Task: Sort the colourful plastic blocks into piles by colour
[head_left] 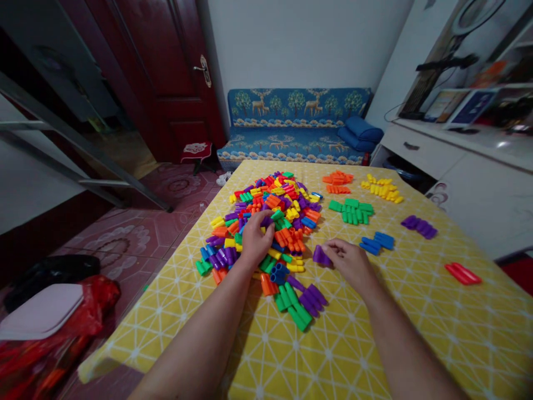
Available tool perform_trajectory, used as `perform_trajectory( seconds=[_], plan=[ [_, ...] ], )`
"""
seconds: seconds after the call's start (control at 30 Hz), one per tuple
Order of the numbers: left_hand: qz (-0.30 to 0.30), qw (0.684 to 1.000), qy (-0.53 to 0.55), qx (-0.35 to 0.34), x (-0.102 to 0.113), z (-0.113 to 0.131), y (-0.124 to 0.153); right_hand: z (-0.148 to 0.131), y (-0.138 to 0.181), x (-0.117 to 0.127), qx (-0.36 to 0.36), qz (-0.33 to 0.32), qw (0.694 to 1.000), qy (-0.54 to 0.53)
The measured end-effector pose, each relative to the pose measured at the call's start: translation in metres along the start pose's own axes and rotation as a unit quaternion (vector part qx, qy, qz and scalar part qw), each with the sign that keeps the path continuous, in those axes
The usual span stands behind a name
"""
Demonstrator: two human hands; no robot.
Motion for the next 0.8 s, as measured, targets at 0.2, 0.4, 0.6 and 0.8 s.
perform_trajectory(
  seconds=[0.2, 0.4, 0.6, 0.8],
  plan=[
    [0.003, 1.000, -0.001, 0.001, 0.000, -0.001, 0.000, -0.024, 0.007, 0.016, 0.088, -0.020, 0.994, 0.054],
    [0.001, 1.000, -0.007, 0.000, 0.001, 0.000, 0.000, -0.052, 0.042, 0.002, 0.105, -0.306, 0.942, 0.091],
    [0.001, 1.000, -0.015, -0.001, 0.001, 0.001, 0.000, -0.052, 0.043, -0.005, 0.145, -0.292, 0.934, 0.148],
    [-0.001, 1.000, -0.011, 0.001, 0.001, 0.002, 0.000, -0.031, 0.013, 0.004, 0.052, -0.004, 0.998, -0.028]
  ],
)
Point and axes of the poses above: each hand's wrist, its own y-axis away from the middle knuckle, its own x-axis out of the back of the hand, z = x × y, the point moved 2 cm from there along -y, towards the middle knuckle, and after that the axes turned 6 degrees about x, right-handed, at the moved point
